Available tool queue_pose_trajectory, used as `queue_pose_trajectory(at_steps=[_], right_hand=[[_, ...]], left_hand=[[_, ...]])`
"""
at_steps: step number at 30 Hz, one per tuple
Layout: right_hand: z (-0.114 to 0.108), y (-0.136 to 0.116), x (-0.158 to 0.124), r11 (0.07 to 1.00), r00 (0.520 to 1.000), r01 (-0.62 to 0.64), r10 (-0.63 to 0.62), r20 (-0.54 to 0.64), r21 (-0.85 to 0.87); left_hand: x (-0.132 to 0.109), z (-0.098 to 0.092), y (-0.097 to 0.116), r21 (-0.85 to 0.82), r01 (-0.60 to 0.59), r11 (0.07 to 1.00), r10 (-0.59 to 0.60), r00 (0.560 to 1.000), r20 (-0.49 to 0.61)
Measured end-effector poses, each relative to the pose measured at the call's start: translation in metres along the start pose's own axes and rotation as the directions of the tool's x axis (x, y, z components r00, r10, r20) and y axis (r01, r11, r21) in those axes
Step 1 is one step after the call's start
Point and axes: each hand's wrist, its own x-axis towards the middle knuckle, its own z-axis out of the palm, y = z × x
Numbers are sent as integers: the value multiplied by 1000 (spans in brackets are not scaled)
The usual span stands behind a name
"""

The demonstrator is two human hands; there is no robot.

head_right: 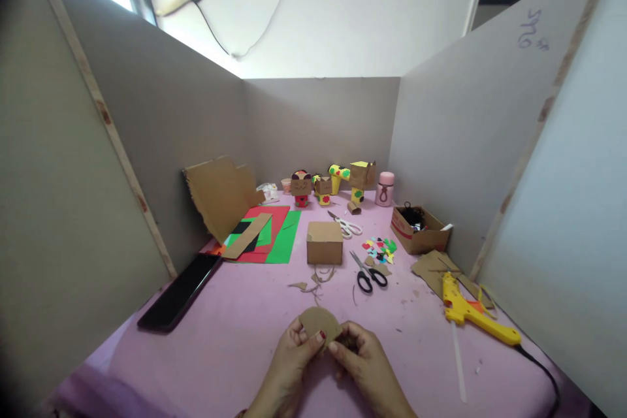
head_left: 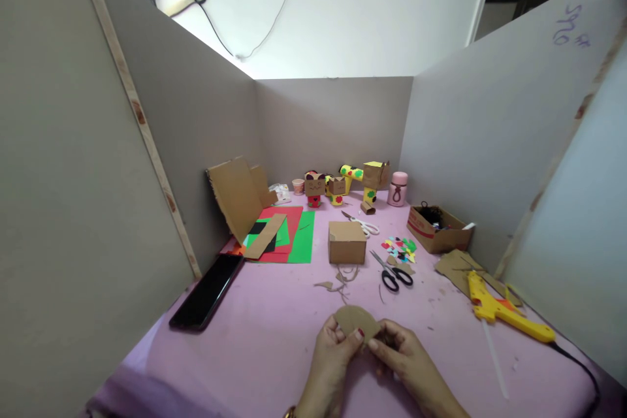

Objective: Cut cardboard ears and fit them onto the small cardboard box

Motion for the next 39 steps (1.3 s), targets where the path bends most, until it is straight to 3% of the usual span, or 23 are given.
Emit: queue_pose_trajectory(at_steps=[19,27,32,39], right_hand=[[-3,1,1,1000,1000,-10,10,-5,6],[-6,2,2,990,998,8,-16,-60,-143],[-12,0,1,936,978,94,-150,-144,-339],[-7,0,1,843,969,162,-235,-80,-513]], left_hand=[[3,-7,-4,52,62,997,-63,998,24],[0,1,3,242,-39,970,35,999,23],[1,-2,24,540,-152,828,117,988,99],[-1,-11,34,791,-236,565,119,972,205]])
